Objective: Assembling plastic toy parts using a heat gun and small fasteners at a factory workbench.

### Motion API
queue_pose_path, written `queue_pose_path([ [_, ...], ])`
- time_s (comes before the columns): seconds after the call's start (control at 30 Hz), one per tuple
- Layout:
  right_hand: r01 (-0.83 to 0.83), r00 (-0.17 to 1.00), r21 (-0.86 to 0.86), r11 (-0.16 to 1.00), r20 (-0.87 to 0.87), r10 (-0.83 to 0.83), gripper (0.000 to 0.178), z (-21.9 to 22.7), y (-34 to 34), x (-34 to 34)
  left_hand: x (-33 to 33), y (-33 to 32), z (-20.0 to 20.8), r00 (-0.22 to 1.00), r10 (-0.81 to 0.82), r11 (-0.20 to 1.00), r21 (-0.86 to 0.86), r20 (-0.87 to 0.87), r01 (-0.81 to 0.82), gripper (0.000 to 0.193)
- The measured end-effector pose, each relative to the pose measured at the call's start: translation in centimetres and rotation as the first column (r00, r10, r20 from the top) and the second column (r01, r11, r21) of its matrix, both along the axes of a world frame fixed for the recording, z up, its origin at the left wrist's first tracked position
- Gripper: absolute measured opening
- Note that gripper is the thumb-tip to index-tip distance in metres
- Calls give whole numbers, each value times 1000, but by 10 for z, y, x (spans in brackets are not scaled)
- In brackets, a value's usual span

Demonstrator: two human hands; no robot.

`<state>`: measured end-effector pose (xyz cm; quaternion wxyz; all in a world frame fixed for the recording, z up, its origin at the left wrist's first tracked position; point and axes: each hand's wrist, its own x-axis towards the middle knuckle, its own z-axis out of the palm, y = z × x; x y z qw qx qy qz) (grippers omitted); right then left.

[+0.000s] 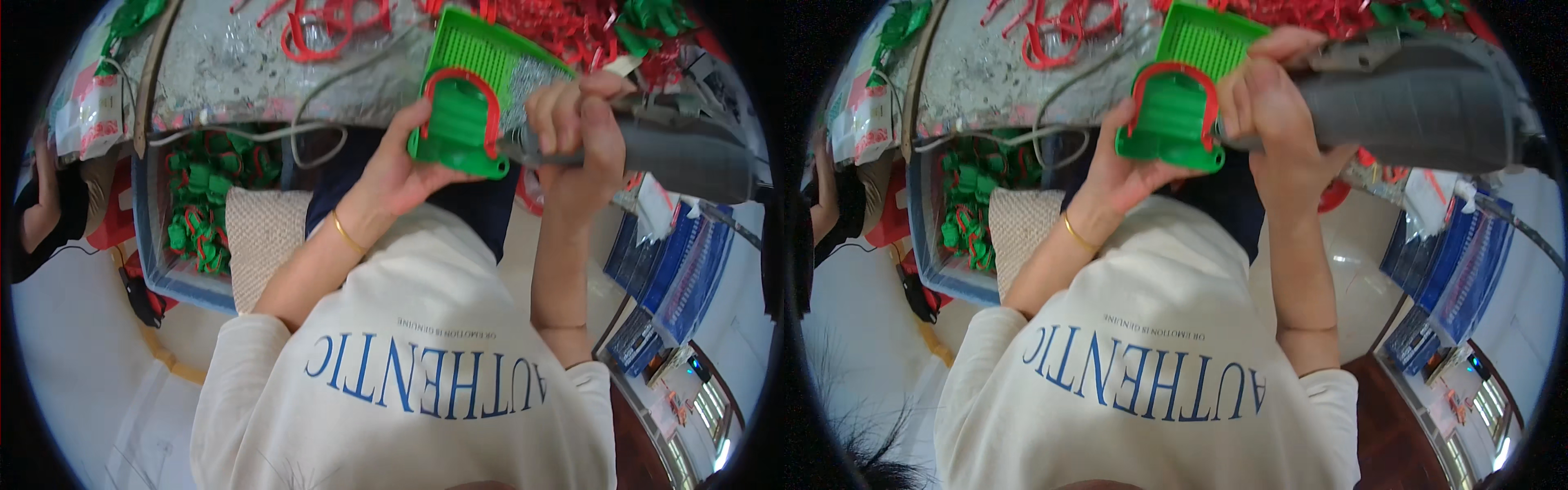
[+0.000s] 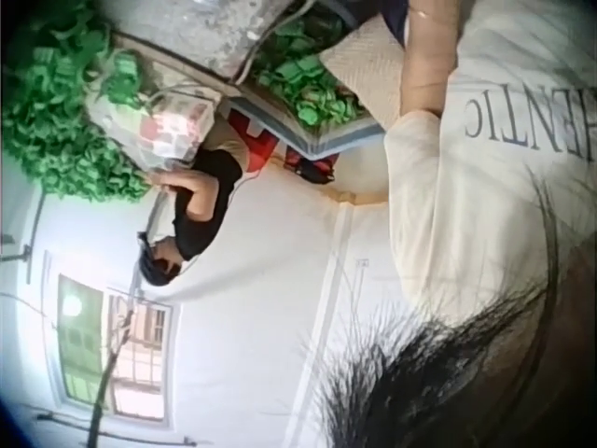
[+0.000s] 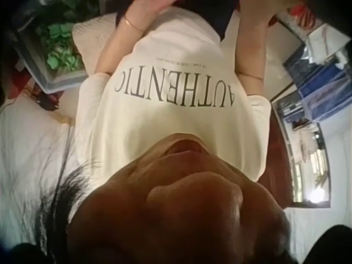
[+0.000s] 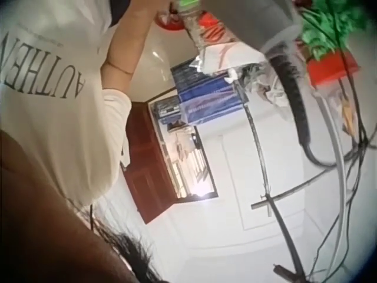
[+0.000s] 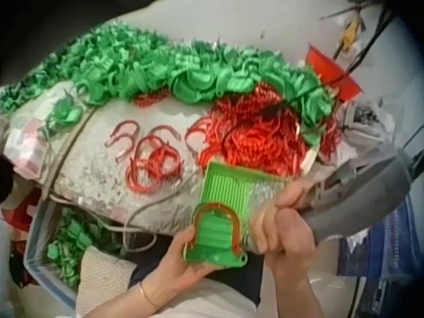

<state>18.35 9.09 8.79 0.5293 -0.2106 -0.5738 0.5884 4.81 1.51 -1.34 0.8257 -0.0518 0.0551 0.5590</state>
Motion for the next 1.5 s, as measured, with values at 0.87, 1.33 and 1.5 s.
queue_pose_path([
  [0.87,344,939,43,938,-27,-343,16,-71,120,-42,-11,10,-1,998,43,999,-25,-49,-44,76],
  [1.33,373,927,5,928,34,-373,16,-70,114,-46,-12,9,-11,997,26,1000,-8,74,-26,75],
  [1.5,352,934,24,936,-71,-350,18,-40,102,-49,-10,11,-11,1000,20,1000,15,14,-20,74],
])
